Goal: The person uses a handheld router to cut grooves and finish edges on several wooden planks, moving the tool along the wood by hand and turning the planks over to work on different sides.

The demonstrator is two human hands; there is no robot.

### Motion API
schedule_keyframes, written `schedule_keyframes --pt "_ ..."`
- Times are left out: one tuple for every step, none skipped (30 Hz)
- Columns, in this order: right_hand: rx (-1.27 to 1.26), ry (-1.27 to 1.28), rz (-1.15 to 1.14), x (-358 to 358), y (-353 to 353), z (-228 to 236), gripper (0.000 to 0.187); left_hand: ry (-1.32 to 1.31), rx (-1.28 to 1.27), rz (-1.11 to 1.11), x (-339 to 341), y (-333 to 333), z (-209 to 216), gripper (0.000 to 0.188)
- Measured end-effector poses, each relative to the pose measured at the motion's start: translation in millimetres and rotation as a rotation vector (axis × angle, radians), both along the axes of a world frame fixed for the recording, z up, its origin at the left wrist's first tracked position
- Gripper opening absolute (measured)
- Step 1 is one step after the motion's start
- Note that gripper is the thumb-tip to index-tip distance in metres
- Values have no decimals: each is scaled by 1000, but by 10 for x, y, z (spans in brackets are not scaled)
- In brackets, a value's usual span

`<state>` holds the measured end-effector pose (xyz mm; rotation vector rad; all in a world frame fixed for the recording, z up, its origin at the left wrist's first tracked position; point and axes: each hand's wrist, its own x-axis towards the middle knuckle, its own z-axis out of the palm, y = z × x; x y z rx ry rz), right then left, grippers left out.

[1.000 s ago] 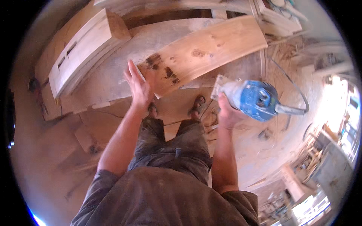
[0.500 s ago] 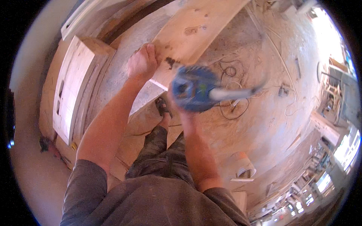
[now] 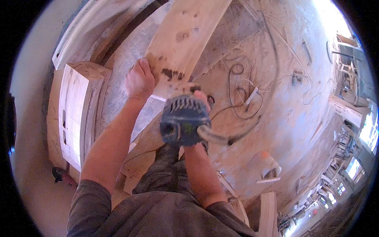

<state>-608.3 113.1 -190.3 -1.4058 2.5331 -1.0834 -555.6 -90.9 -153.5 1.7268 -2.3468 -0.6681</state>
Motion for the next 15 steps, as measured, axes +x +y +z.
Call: schedule_keyframes --pt "10 3 5 -93 -34 -80 43 -16 -2 -6 -29 9 -1 46" --pt "22 -6 17 -178 -86 -185 43 -37 -9 -11 -31 11 0 46" --pt "45 -4 24 -294 -121 -251 43 -35 14 -17 -68 17 15 46" --pt "64 -18 40 -381 -170 -300 44 -39 29 -17 -82 15 42 47" --pt "95 -46 61 -467 -236 -321 44 -41 41 -11 -86 7 62 47" --pt "127 -75 78 -530 -279 -316 45 -48 42 -12 -89 7 70 47" --pt "162 -122 91 -567 -328 -257 45 -55 40 -10 -86 1 68 47" --pt "197 -170 95 -555 -366 -141 41 -66 39 -6 -72 -4 65 47" --pt "233 -216 98 -535 -388 -36 38 -72 48 5 -62 1 66 47" --pt "226 -163 56 -455 -345 -14 40 -69 59 5 -89 13 53 47" --pt "214 -116 24 -361 -334 25 43 -71 60 15 -98 -16 72 47" --pt "165 22 -44 -90 -232 27 53 -78 67 23 -96 -27 86 48" --pt "133 62 -83 55 -154 58 58 -84 77 30 -89 -21 82 49" --pt "103 104 -128 192 -68 99 64 -86 90 32 -103 -11 78 50" --pt "84 39 -133 285 -14 157 64 -72 77 25 -71 -16 48 50"
